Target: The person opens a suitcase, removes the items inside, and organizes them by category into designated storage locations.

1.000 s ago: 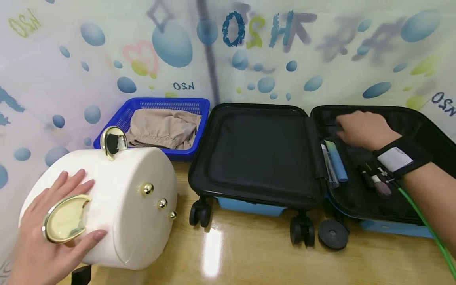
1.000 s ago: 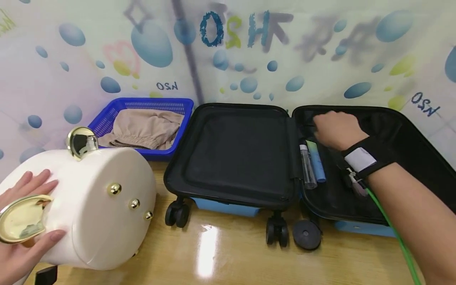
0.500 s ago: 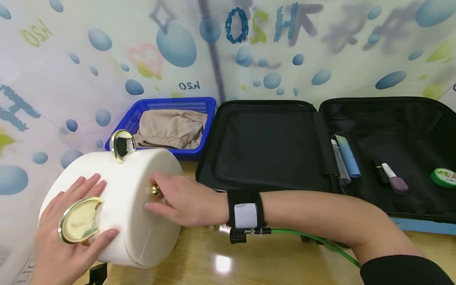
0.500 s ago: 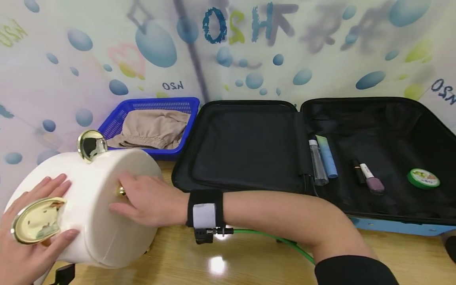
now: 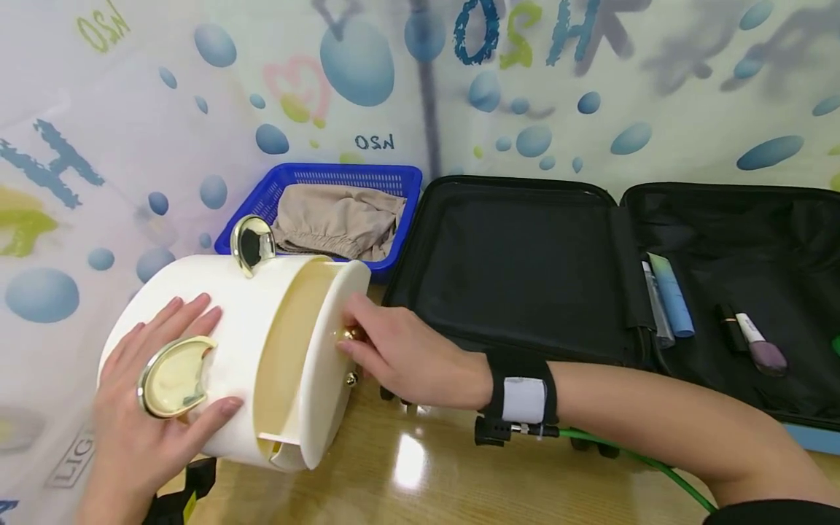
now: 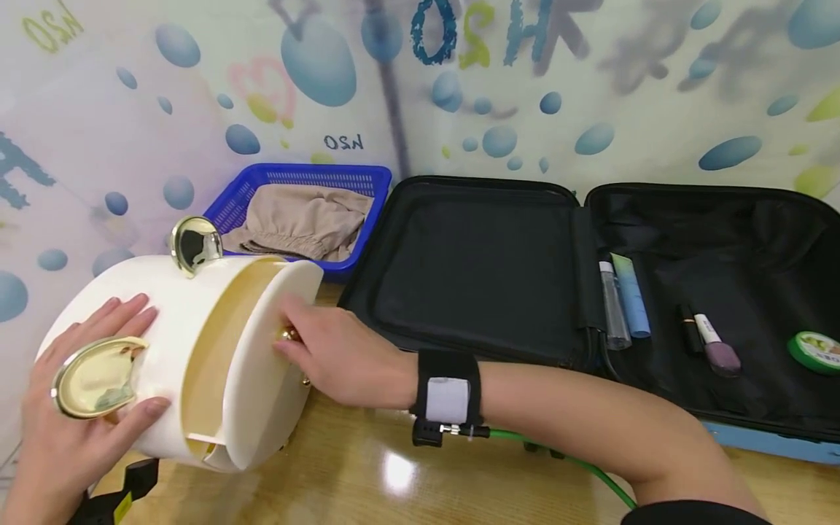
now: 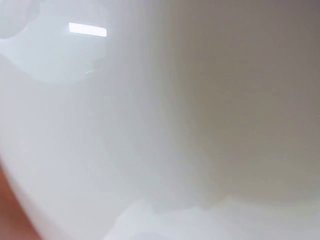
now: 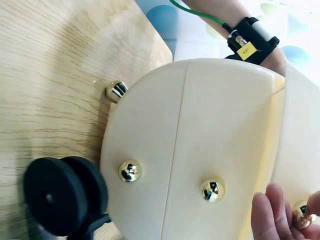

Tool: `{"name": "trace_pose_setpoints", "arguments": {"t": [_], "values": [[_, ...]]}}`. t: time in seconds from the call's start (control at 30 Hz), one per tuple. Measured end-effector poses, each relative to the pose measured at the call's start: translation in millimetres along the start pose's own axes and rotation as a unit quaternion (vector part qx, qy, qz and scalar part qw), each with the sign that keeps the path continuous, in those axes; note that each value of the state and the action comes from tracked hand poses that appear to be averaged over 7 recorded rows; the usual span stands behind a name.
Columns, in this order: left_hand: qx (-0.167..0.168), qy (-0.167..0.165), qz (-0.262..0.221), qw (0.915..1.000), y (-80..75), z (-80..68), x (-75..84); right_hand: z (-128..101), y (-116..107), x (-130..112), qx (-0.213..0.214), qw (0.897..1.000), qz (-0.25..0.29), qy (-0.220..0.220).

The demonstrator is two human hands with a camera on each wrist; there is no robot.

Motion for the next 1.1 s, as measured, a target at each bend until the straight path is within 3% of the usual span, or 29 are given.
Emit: {"name": "trace_pose_setpoints", "arguments": {"t": [0.3, 0.47, 0.63, 0.73, 0.83, 0.93, 1.1], "values": [[-0.001, 0.001, -0.010, 1.0000, 3.4, 4.8, -0.6, -24, -17, 7, 0.008, 0.997, 0.079, 0.003], [-0.002, 0.001, -0.019, 0.9998, 5.6, 5.3, 0.9, -29, -19, 10, 0.010, 0.994, 0.107, 0.013], [0.002, -0.003, -0.027, 0.9996, -1.5, 1.5, 3.9, -30, -16, 10, 0.006, 0.992, 0.129, 0.004], [-0.006, 0.013, -0.013, 0.9998, -2.4, 1.4, 8.1, -36, -18, 9, 0.002, 0.990, 0.142, 0.004], [-0.045, 0.006, 0.022, 0.9987, -3.5, -3.4, 4.2, -37, -19, 8, -0.012, 0.989, 0.149, 0.007], [-0.069, 0.005, 0.034, 0.9971, -1.2, -7.1, -1.4, -41, -27, 7, -0.016, 0.991, 0.132, 0.011], [-0.036, 0.060, 0.017, 0.9974, 10.9, -1.9, -0.6, -65, -76, 6, -0.003, 0.999, 0.041, 0.019]]}}
Point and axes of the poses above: each hand's wrist, its own z-axis towards the middle knuckle, its own y-axis out of the palm, x = y × z, the point moved 7 cm from there along z, towards the middle knuckle, and after that the axes turned 15 degrees about z, right-handed, at the moved point
